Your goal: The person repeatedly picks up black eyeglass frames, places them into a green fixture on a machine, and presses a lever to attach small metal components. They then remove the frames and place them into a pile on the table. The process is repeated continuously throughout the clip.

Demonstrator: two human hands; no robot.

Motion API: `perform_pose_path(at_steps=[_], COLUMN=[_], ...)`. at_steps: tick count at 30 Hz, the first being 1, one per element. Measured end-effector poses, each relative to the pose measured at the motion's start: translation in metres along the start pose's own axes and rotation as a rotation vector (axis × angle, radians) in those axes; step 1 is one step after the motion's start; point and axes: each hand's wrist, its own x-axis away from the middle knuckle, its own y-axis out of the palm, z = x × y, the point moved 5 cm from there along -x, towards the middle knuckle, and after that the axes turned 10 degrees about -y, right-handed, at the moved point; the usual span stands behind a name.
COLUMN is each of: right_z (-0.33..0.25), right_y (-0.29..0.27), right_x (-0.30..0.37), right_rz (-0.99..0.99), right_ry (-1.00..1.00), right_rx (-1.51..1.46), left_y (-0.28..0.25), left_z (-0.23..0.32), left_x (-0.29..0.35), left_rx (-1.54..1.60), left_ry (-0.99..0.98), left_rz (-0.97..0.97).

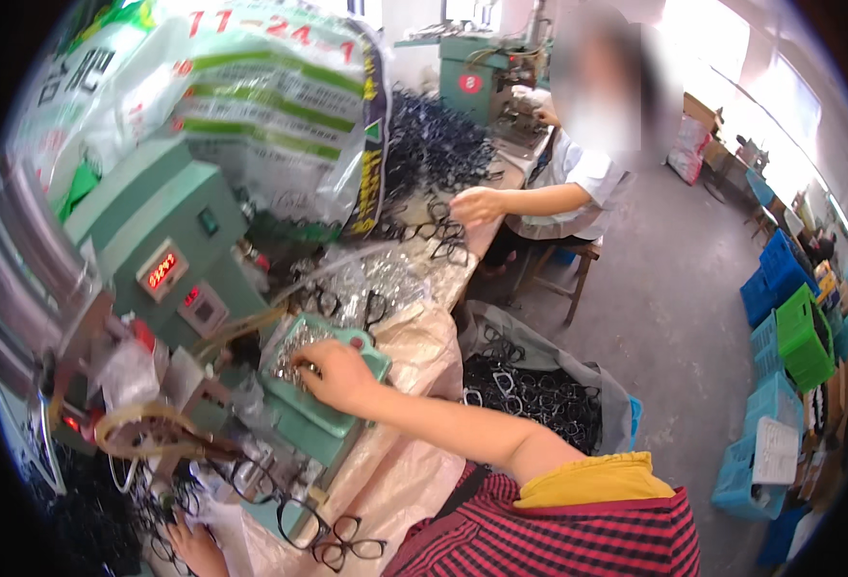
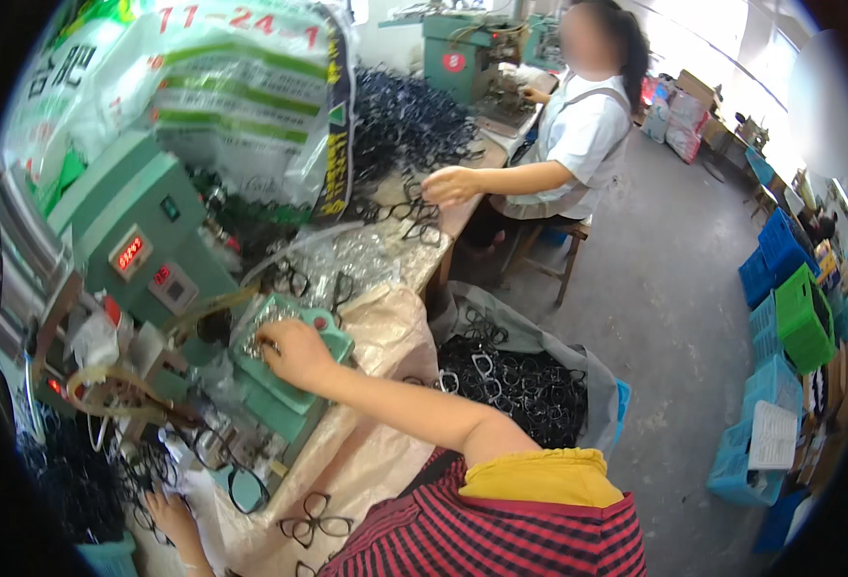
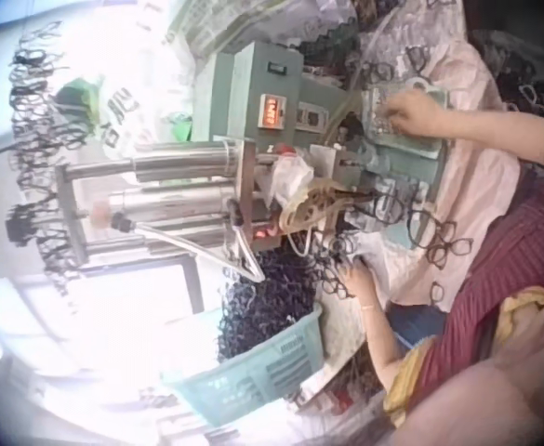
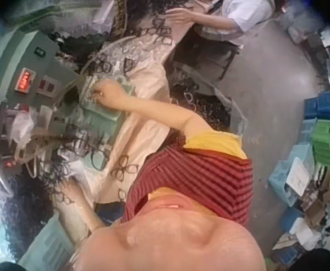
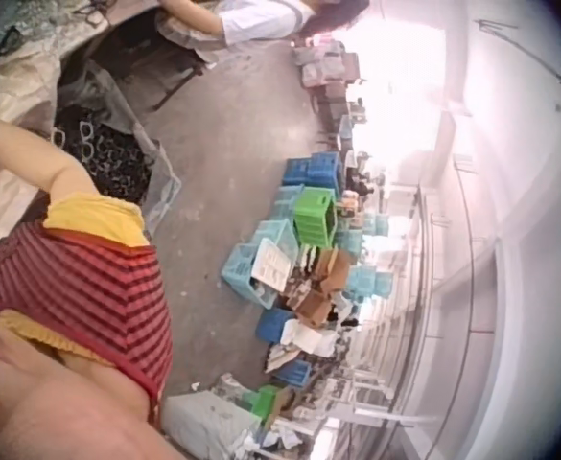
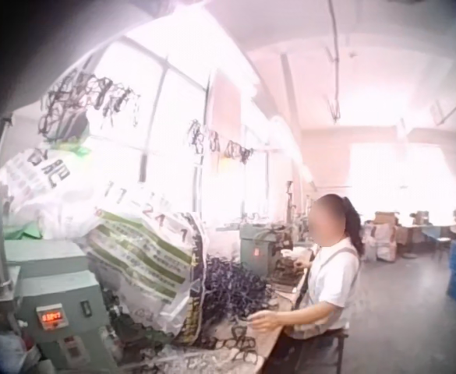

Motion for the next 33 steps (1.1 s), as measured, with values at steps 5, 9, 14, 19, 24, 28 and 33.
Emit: perform_pose_path(at_steps=[5,9,14,19,24,28,33], right_z=[-0.009,0.009,-0.004,-0.075,-0.094,-0.094,-0.099], right_y=[0.006,0.01,-0.038,-0.029,0.028,0.04,0.04], right_x=[-0.008,-0.002,0.036,0.013,-0.012,0.003,0.001], right_rz=[-0.078,-0.059,0.019,-0.209,-0.164,-0.089,-0.046], right_ry=[0.051,-0.025,0.024,-0.022,0.076,0.198,0.239], right_rx=[-0.039,0.001,0.071,-0.238,-0.519,-0.607,-0.72], left_y=[0.006,0.014,-0.007,-0.058,-0.04,-0.019,-0.074], left_z=[-0.041,-0.011,0.021,0.031,0.056,0.087,0.102], left_x=[-0.029,-0.06,-0.012,-0.013,-0.021,0.027,0.024], left_rx=[0.458,1.036,1.673,1.617,1.813,2.278,2.195], left_ry=[-0.164,-0.497,-0.773,-0.696,-0.683,-0.731,-0.476], left_rz=[0.273,0.379,0.242,0.257,0.082,-0.152,0.027])
